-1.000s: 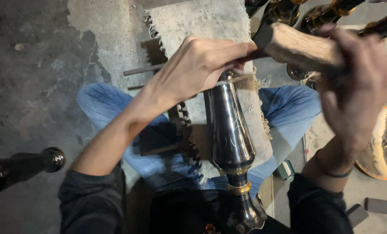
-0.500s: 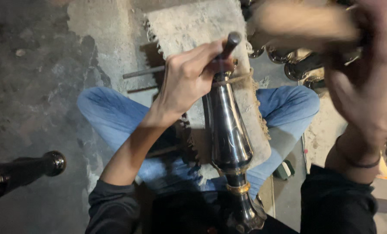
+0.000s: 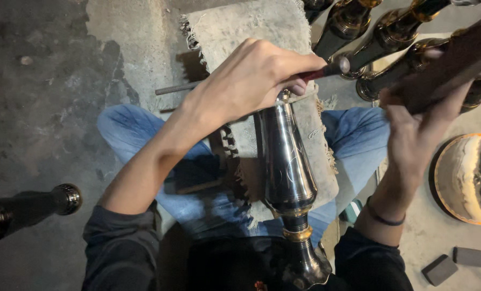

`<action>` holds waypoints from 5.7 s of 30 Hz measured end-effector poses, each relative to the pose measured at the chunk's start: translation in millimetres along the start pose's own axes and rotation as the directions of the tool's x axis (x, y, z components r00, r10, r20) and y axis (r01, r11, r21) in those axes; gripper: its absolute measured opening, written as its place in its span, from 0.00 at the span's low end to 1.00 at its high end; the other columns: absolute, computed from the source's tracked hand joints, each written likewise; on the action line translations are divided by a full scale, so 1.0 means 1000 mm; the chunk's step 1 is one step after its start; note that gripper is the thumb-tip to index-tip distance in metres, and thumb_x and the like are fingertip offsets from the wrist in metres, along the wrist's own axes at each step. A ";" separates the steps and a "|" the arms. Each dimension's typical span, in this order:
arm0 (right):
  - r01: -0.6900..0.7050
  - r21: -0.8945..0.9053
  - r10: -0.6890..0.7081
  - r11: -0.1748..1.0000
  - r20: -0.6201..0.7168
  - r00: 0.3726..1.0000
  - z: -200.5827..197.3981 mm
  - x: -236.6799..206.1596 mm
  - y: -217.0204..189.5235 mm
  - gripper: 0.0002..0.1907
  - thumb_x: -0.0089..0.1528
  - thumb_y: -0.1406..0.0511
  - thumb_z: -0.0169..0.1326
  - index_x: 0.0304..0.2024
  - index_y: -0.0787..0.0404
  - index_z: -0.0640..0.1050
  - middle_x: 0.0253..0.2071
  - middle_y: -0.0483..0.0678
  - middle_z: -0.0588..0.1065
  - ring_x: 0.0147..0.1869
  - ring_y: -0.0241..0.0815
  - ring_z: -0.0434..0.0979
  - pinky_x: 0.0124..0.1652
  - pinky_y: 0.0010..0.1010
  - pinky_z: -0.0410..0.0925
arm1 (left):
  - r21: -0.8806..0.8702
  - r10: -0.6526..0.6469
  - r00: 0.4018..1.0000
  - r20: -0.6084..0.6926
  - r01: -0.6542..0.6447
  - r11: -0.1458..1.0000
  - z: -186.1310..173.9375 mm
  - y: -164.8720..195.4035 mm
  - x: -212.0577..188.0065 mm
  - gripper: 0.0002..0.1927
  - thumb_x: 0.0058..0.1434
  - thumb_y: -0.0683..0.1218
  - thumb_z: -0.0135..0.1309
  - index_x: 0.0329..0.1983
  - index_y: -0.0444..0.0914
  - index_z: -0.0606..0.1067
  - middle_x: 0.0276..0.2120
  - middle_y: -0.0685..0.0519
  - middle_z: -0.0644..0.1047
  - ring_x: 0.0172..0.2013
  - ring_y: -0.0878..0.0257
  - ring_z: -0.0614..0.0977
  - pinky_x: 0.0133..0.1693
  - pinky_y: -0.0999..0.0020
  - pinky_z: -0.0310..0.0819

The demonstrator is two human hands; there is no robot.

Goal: The person sits cross-legged on the floor with a brass vase held upright on a cloth-covered form. They hold a punch against the vase's surface and repeatedly strike it with a wooden mallet, working around the neck and body to decorate the metal, then set the punch down and pick up a phone at the end.

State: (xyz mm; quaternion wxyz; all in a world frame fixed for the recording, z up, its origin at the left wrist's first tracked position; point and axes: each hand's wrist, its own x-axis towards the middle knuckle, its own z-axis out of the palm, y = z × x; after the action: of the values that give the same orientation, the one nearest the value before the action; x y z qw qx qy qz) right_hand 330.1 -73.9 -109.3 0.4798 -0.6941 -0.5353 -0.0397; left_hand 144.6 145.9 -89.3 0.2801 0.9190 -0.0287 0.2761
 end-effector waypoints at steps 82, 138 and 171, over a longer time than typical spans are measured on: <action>0.169 -0.242 -0.120 0.956 0.205 0.971 -0.020 0.018 -0.017 0.27 0.67 0.83 0.53 0.67 0.63 0.67 0.53 0.55 0.69 0.58 0.45 0.73 0.59 0.32 0.69 | 0.018 0.044 0.969 -0.245 -0.041 0.999 0.016 -0.018 -0.049 0.19 0.71 0.38 0.61 0.63 0.41 0.74 0.41 0.53 0.84 0.41 0.61 0.88 0.43 0.69 0.86; 0.532 -0.517 -0.346 0.671 0.416 0.841 -0.018 0.075 -0.083 0.29 0.58 0.76 0.59 0.62 0.57 0.75 0.49 0.49 0.71 0.55 0.49 0.71 0.54 0.35 0.64 | -0.033 0.013 0.878 -0.478 -0.033 0.999 0.035 -0.030 -0.081 0.05 0.71 0.40 0.56 0.47 0.38 0.80 0.41 0.53 0.84 0.38 0.63 0.88 0.40 0.70 0.87; -0.427 0.367 0.479 0.826 -0.059 0.876 0.052 -0.110 0.007 0.26 0.67 0.78 0.62 0.61 0.67 0.63 0.37 0.49 0.76 0.37 0.39 0.80 0.39 0.30 0.76 | -0.035 0.083 0.965 0.249 -0.076 0.996 -0.001 -0.005 0.017 0.22 0.57 0.31 0.60 0.55 0.36 0.78 0.33 0.47 0.83 0.38 0.57 0.89 0.37 0.64 0.84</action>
State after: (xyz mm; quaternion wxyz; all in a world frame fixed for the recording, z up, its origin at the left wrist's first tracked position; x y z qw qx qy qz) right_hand 265.5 -114.6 -204.0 0.6272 -0.7019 -0.3163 0.1179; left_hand 159.4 152.6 -81.7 0.2746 0.9409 -0.1041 0.1685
